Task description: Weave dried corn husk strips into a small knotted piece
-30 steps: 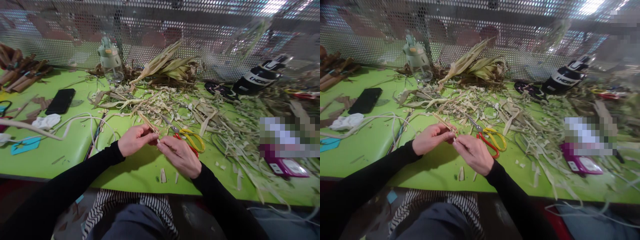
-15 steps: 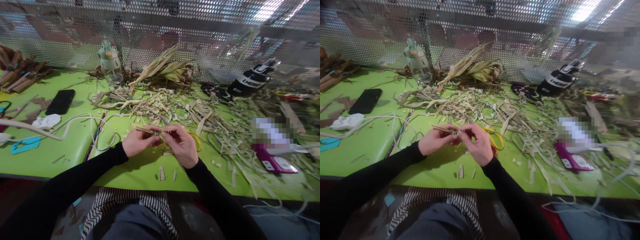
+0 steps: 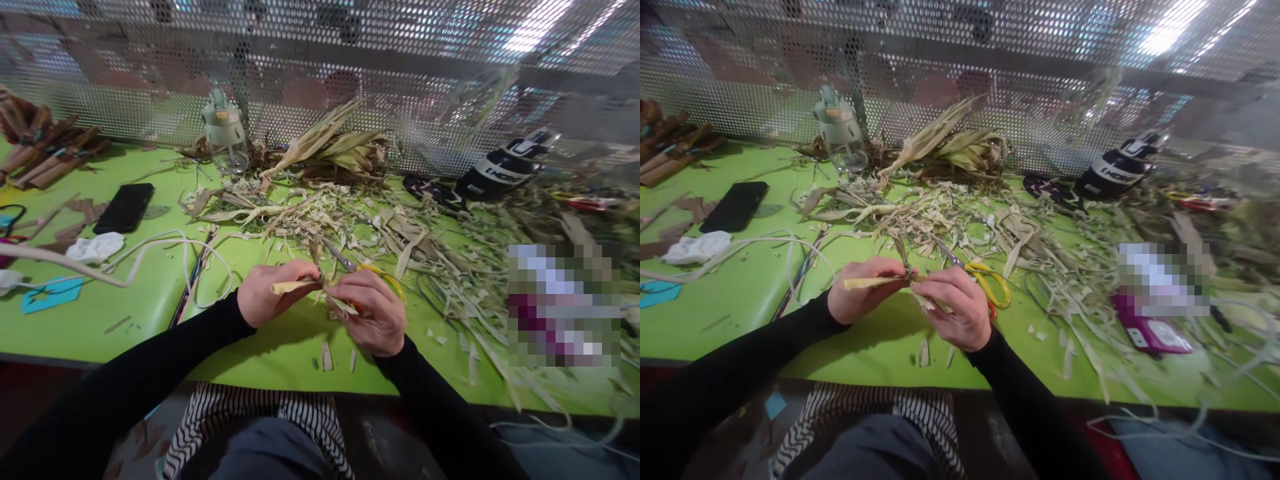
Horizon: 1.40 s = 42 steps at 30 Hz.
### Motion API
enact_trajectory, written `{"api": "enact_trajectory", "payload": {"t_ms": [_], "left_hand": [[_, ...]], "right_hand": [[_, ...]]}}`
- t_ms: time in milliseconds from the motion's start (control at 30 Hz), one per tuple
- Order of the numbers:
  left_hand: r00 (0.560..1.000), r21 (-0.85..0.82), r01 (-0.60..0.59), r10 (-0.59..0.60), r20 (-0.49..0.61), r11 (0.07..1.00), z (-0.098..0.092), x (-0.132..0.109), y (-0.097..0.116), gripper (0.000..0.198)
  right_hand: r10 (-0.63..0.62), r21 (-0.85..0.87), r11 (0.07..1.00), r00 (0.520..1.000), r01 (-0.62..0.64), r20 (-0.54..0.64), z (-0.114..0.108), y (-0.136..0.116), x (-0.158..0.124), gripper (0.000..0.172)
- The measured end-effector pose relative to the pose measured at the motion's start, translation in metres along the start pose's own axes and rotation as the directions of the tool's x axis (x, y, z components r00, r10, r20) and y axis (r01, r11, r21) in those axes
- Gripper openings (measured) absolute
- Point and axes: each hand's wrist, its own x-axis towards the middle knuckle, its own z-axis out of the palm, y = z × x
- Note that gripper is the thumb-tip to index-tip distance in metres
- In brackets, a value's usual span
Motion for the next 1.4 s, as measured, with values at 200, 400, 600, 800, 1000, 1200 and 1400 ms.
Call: {"api": "enact_trajectory", "payload": {"t_ms": [200, 400, 600, 800, 1000, 1200, 1400], "left_hand": [[0.998, -0.150, 0.035, -0.027, 0.058, 0.988, 0.001, 0.003, 0.003, 0.017], [0.915, -0.632, 0.373, -0.155, 0.373, 0.680, -0.003, 0.007, 0.007, 0.020], [0.845, -0.538, 0.398, -0.069, 0.530, 0.743, -0.010, 0.008, 0.007, 0.021], [0.850, -0.608, 0.440, -0.088, 0.519, 0.661, -0.006, 0.008, 0.011, 0.022], [0.867, -0.648, 0.417, -0.065, 0.494, 0.638, -0.006, 0.007, 0.010, 0.025], [0.810, -0.629, 0.515, -0.092, 0.579, 0.582, 0.004, 0.006, 0.007, 0.023], [0.699, -0.692, 0.702, -0.355, 0.621, 0.172, 0.014, 0.008, 0.009, 0.035]], "right_hand": [[0.161, -0.010, 0.987, 0.984, -0.160, 0.077, -0.005, -0.001, 0.006, 0.025], [0.299, 0.216, 0.910, 0.922, -0.353, 0.246, -0.010, 0.002, 0.009, 0.015], [0.363, 0.321, 0.765, 0.786, -0.558, 0.501, -0.017, 0.004, 0.013, 0.023], [0.472, 0.357, 0.681, 0.756, -0.639, 0.453, -0.011, -0.003, 0.013, 0.030], [0.642, 0.420, 0.472, 0.629, -0.775, 0.438, -0.003, -0.002, 0.010, 0.025], [0.656, 0.212, 0.592, 0.617, -0.778, 0.435, 0.002, 0.003, 0.008, 0.017], [0.656, 0.169, 0.718, 0.738, -0.675, 0.158, -0.006, -0.003, 0.010, 0.016]]}}
